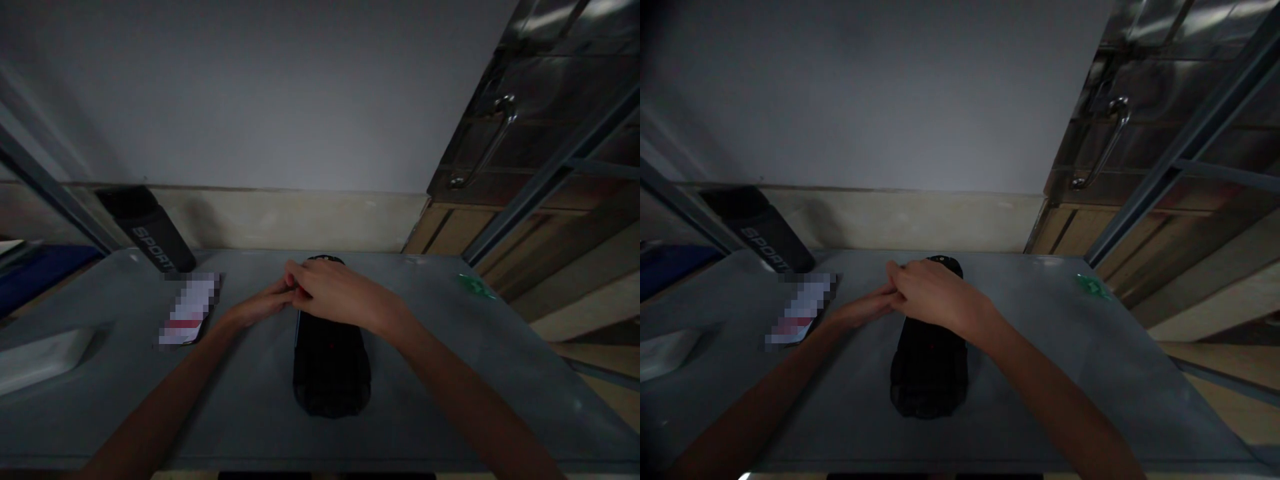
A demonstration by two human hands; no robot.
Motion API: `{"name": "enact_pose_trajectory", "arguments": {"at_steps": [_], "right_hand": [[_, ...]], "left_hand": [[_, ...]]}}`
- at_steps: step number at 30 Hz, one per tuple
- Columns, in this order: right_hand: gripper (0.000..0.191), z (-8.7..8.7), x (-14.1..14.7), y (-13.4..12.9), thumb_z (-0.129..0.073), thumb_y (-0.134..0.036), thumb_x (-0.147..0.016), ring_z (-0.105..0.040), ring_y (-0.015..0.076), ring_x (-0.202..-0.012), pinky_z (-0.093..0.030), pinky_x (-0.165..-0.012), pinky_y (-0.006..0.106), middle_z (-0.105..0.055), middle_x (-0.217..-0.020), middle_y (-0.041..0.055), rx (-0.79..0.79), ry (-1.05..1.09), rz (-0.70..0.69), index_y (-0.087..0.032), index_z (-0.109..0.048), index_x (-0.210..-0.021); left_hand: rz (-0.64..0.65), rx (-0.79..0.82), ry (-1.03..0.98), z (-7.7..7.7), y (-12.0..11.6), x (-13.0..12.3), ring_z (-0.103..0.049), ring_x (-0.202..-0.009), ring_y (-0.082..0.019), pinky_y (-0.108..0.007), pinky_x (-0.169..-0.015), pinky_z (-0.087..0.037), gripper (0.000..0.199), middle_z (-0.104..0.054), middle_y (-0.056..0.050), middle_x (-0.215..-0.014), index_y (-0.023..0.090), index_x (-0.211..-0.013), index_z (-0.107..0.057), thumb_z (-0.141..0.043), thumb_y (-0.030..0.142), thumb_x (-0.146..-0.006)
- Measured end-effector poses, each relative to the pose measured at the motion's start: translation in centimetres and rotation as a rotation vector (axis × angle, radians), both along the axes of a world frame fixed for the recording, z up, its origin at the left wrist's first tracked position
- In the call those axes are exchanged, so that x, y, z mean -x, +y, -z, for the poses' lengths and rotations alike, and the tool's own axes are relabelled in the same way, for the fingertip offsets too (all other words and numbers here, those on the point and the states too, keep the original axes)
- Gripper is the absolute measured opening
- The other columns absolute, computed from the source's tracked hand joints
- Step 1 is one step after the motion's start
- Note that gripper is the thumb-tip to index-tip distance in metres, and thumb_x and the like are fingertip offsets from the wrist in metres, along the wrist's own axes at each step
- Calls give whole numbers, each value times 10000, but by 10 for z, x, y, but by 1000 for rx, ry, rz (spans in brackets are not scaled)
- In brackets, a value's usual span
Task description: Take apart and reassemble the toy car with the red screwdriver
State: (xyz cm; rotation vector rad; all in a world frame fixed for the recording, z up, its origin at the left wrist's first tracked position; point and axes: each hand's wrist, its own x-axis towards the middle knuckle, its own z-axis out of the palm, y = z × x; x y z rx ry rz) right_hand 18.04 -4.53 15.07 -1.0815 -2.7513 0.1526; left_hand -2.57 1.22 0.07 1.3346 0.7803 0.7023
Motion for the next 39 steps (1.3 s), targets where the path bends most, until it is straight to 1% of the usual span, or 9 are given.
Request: {"name": "enact_pose_trajectory", "arguments": {"at_steps": [5, 12, 15, 19, 25, 27, 32, 37, 39], "right_hand": [[232, 2, 1, 1, -483, -273, -1130, -730, 216, -828, -414, -693, 321, -795, -968, 98, -50, -61, 69, -160, -678, -1185], [159, -1, 0, -2, -596, -243, -1061, -733, 232, -910, -435, -726, 330, -800, -1026, 85, 1, -2, 7, -172, -656, -1190], [202, 0, 1, -3, -542, -307, -1099, -739, 239, -869, -414, -689, 335, -801, -986, 85, -33, -35, 43, -171, -659, -1194], [233, 0, 1, -1, -466, -284, -1136, -737, 229, -843, -399, -680, 333, -801, -981, 93, -68, -78, 74, -167, -660, -1188], [151, -5, 0, -2, -593, -226, -1046, -721, 220, -881, -427, -717, 327, -795, -1009, 77, 26, -16, 3, -176, -648, -1177], [154, -4, 1, -2, -582, -270, -1060, -718, 224, -869, -422, -707, 331, -794, -1002, 79, 20, -10, 9, -178, -651, -1162], [193, 0, 1, 1, -497, -264, -1106, -709, 219, -819, -378, -668, 332, -787, -959, 76, -1, -35, 55, -184, -668, -1151], [141, -3, 1, 0, -586, -172, -1010, -702, 210, -856, -403, -706, 320, -784, -996, 78, 44, 4, -6, -174, -657, -1131], [130, -4, 1, -1, -582, -208, -1026, -705, 217, -846, -405, -699, 324, -786, -990, 85, 28, 4, 6, -173, -660, -1124]], "left_hand": [[-20, 25, -7, 1, 1, -1, -565, -1419, -328, -491, -1218, -383, 630, -697, -109, -1442, 249, -1360, -687, -857, 480, -799], [-11, 14, -11, -3, -1, -1, -543, -1449, -369, -507, -1241, -367, 632, -675, -130, -1490, 211, -1302, -725, -886, 502, -765], [3, 12, -25, -3, -1, -2, -566, -1428, -353, -491, -1235, -380, 633, -696, -115, -1467, 232, -1305, -728, -901, 497, -757], [6, 18, -80, 1, 0, -1, -612, -1368, -326, -460, -1183, -420, 567, -722, -125, -1408, 230, -1284, -729, -890, 468, -795], [-20, 0, -50, 2, 1, -1, -636, -1302, -307, -435, -1130, -456, 487, -741, -104, -1334, 201, -1261, -723, -851, 361, -820], [-12, 4, -56, 0, 0, -1, -631, -1312, -311, -420, -1132, -457, 471, -743, -101, -1338, 194, -1239, -729, -857, 325, -805], [22, -6, -93, 1, -1, -1, -640, -1317, -292, -428, -1159, -451, 452, -736, -106, -1364, 196, -1267, -709, -820, 382, -870], [35, -27, -66, 4, 2, 1, -632, -1319, -304, -432, -1154, -450, 501, -735, -90, -1358, 197, -1329, -692, -798, 394, -881], [38, -28, -49, 1, 1, 1, -609, -1353, -317, -448, -1174, -435, 521, -736, -71, -1358, 222, -1338, -692, -810, 393, -861]]}}
